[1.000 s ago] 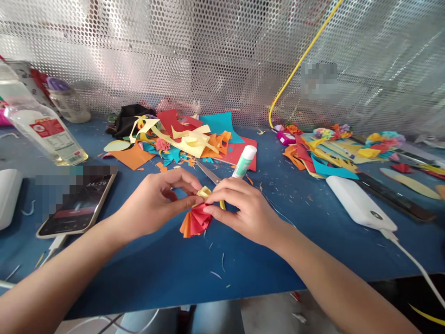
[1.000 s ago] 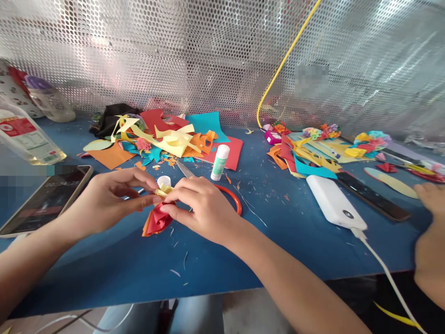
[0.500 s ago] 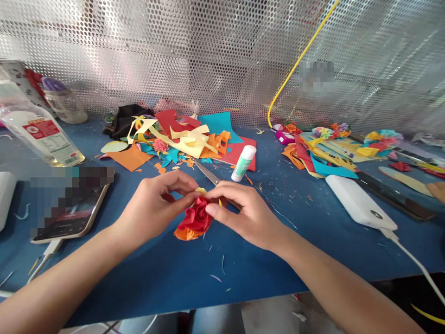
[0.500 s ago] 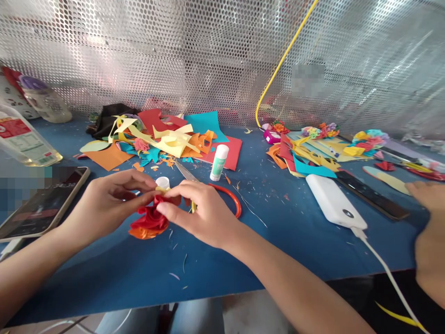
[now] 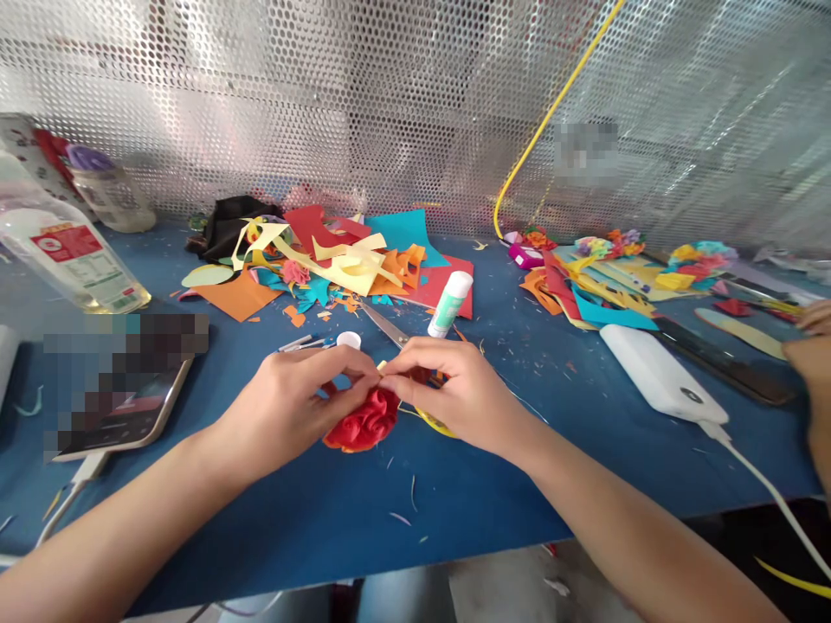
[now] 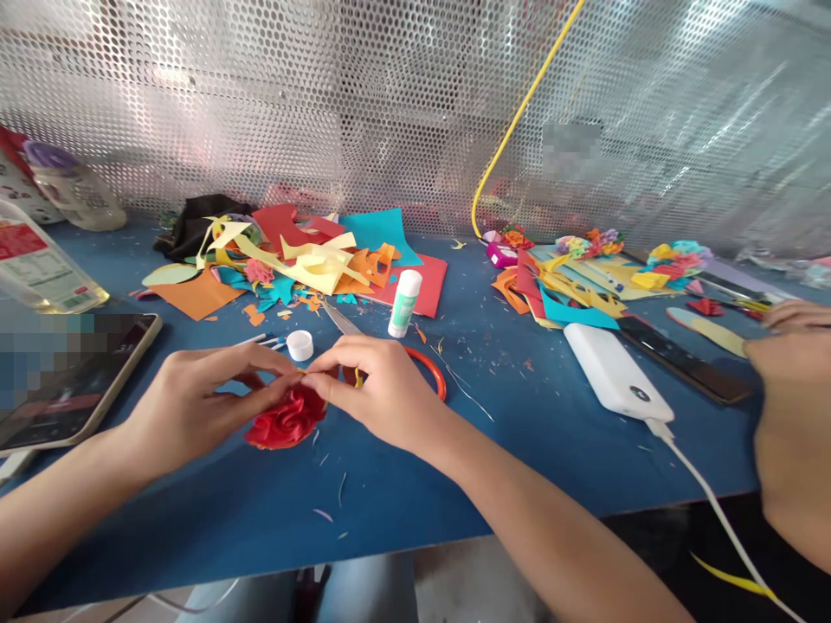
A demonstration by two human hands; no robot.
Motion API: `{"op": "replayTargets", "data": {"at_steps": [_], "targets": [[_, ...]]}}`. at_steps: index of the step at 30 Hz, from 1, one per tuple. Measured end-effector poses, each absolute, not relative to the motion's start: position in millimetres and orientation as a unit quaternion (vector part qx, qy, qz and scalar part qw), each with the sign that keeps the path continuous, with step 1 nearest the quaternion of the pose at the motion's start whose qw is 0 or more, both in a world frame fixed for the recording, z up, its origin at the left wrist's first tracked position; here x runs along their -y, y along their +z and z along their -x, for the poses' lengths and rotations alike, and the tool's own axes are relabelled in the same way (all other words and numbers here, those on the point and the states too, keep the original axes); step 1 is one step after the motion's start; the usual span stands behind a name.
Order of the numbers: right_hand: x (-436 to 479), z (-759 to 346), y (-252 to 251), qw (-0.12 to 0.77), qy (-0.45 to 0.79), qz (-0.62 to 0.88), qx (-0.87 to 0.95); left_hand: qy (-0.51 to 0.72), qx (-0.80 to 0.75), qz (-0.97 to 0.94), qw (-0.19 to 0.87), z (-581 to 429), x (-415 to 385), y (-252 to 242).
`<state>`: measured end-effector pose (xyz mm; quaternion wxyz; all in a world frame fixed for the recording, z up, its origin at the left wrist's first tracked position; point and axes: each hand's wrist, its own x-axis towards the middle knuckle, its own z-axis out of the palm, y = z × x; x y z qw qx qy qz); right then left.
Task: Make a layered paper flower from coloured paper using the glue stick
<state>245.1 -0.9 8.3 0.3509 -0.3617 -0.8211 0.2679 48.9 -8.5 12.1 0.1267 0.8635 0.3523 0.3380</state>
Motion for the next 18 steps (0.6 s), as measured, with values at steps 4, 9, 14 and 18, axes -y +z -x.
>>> {"op": "replayTargets", "data": {"at_steps": [4, 9, 14, 18], "targets": [[-1, -247, 9, 0.359, 0.204, 0.347, 0.842, 0.296, -0.341, -0.884, 0.119, -48, 6, 14], [-3, -244, 2, 0.387, 0.196, 0.355, 0.828, 0.287, -0.337, -0.884, 0.148, -52, 5, 15], [-5, -243, 0, 0.367, 0.228, 0.39, 0.813, 0.302, -0.34, -0.877, 0.157, -54, 3, 7], [-12, -256, 13, 0.355, 0.096, 0.445, 0.817, 0.316, -0.359, -0.863, 0.162, -52, -1, -1]]}}
